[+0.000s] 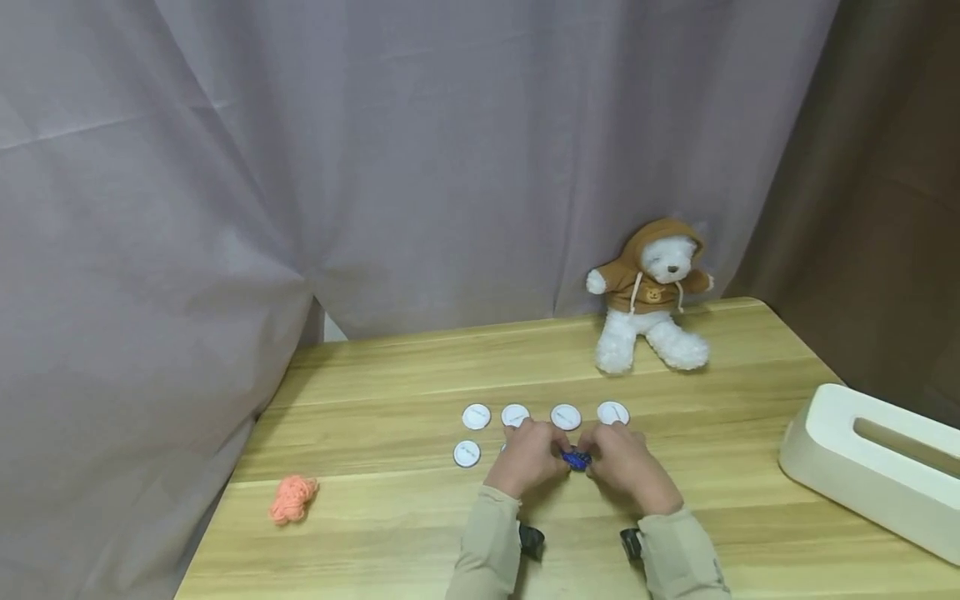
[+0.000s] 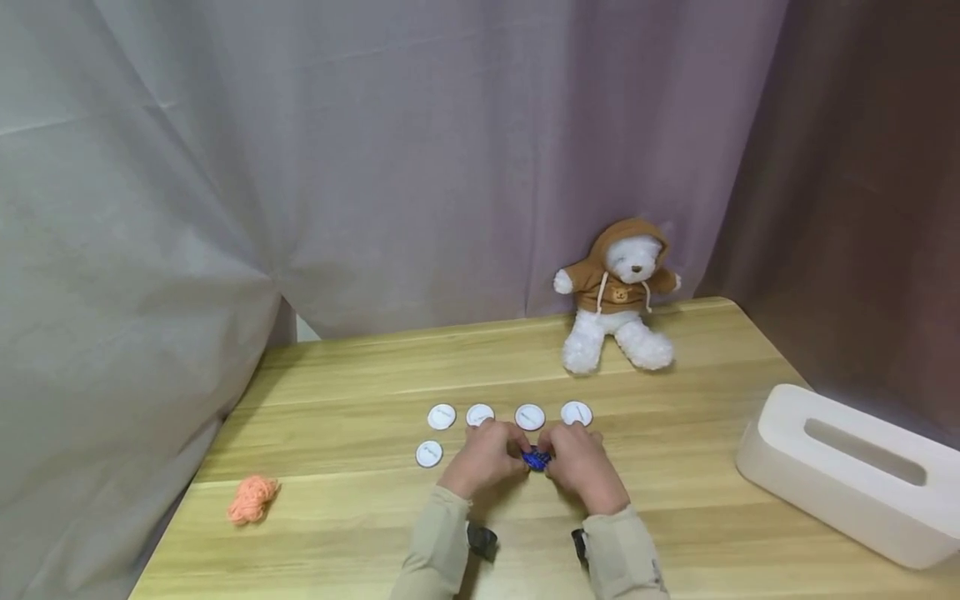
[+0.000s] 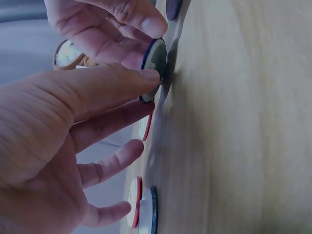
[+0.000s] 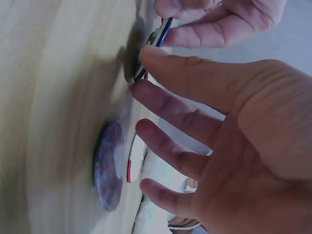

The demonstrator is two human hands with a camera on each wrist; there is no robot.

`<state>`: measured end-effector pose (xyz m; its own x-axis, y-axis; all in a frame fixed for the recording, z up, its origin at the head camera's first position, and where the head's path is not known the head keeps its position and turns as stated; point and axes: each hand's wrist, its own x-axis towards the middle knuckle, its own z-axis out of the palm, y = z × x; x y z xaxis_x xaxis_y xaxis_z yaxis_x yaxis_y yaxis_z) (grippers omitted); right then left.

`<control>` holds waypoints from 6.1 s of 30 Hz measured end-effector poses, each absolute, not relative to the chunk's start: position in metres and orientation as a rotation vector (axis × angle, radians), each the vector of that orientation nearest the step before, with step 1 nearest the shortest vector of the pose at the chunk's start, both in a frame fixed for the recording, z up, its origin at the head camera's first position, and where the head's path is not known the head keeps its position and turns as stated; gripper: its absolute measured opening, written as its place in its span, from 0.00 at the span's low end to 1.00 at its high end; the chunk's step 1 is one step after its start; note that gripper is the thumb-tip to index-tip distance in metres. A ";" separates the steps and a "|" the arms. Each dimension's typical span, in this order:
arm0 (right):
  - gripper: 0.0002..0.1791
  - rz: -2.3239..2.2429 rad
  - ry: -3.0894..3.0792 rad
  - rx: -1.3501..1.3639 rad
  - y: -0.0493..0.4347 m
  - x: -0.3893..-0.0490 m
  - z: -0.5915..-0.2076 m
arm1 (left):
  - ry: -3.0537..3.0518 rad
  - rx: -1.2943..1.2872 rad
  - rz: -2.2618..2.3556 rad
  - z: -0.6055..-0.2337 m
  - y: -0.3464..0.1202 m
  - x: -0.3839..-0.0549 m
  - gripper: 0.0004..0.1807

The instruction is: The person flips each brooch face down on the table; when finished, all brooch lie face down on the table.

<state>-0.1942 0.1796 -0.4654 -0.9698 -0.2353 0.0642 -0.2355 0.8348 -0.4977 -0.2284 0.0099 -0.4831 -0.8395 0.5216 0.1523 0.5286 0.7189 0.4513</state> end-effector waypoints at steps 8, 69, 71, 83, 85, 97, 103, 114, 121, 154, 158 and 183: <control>0.06 0.868 -2.991 0.376 0.181 -0.195 -0.459 | -2.881 -0.869 -0.920 -0.479 0.004 -0.232 0.04; 0.18 0.827 -2.955 0.349 0.188 -0.200 -0.468 | -2.947 -0.753 -0.824 -0.483 0.017 -0.236 0.06; 0.14 0.806 -2.972 0.333 0.193 -0.198 -0.466 | -2.938 -0.765 -0.829 -0.482 0.022 -0.236 0.08; 0.17 0.808 -3.013 0.223 0.211 -0.180 -0.453 | -2.941 -0.854 -0.752 -0.480 0.044 -0.229 0.13; 0.18 0.812 -3.012 0.212 0.213 -0.179 -0.452 | -2.946 -0.875 -0.741 -0.481 0.045 -0.228 0.14; 0.25 0.783 -3.065 0.127 0.225 -0.173 -0.460 | -2.913 -1.060 -0.654 -0.482 0.063 -0.218 0.22; 0.22 0.784 -3.066 0.159 0.227 -0.176 -0.462 | -2.887 -1.059 -0.609 -0.482 0.065 -0.217 0.19; 0.14 0.943 -3.086 0.271 0.235 -0.181 -0.458 | -2.913 -1.029 -0.646 -0.478 0.062 -0.219 0.07; 0.09 1.070 -3.074 0.355 0.246 -0.182 -0.448 | -2.891 -1.044 -0.724 -0.477 0.060 -0.220 0.05; 0.14 0.962 -2.964 0.241 0.237 -0.194 -0.471 | -2.887 -0.897 -0.629 -0.486 0.074 -0.229 0.07; 0.13 0.939 -2.971 0.249 0.237 -0.196 -0.470 | -2.889 -0.903 -0.597 -0.485 0.075 -0.231 0.09; 0.20 0.742 -3.065 0.220 0.253 -0.210 -0.438 | -2.854 -0.851 -0.648 -0.476 0.058 -0.241 0.06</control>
<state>-0.2101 0.2534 -0.4384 -0.9901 -0.1397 0.0136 -0.1304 0.8802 -0.4563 -0.2413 0.0577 -0.4762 -0.8401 0.5018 0.2057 0.5415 0.7544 0.3711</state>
